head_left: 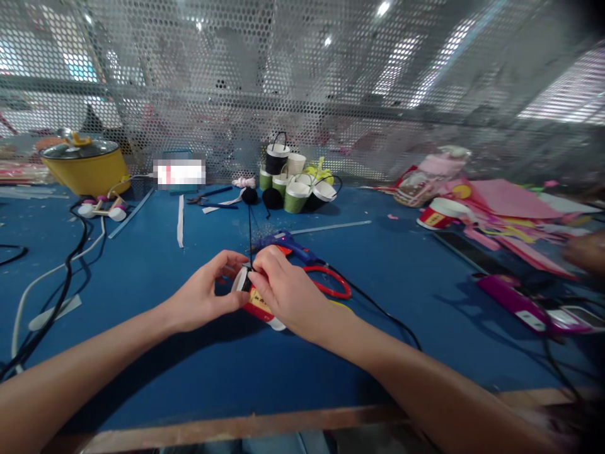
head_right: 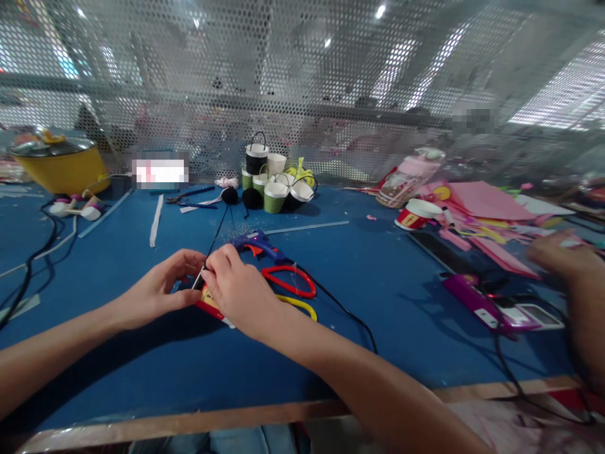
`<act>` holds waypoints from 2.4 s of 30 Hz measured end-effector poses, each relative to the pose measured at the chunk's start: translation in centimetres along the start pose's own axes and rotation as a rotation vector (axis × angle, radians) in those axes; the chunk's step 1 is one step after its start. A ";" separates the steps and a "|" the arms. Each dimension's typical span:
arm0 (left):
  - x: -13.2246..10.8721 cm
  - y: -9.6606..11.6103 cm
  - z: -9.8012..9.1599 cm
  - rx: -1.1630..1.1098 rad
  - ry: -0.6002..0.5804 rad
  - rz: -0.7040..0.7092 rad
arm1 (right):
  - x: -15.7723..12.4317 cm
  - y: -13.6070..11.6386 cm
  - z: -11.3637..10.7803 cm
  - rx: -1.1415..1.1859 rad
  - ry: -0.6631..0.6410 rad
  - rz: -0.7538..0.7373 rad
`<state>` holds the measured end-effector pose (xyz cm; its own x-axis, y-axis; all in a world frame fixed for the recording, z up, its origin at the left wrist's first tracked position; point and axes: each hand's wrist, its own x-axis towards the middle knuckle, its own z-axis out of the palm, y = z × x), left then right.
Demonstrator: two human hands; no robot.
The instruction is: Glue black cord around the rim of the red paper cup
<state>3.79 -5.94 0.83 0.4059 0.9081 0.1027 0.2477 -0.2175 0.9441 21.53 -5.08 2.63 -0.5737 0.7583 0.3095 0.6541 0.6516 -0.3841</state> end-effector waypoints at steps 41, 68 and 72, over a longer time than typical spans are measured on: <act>-0.1 -1.5 0.4 -0.152 0.026 0.173 | 2.5 8.9 -2.9 0.008 -0.039 0.601; 0.7 -2.6 -0.7 -0.184 0.023 0.189 | -1.1 4.0 -5.6 0.999 -0.306 0.533; 0.7 -2.3 -0.7 -0.166 0.057 0.153 | -1.6 3.7 -6.0 0.833 -0.260 0.451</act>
<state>2.86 -4.53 -1.03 0.3759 0.8890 0.2617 0.0369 -0.2965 0.9543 27.76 -3.80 5.91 -0.5110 0.8406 -0.1797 0.3391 0.0050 -0.9408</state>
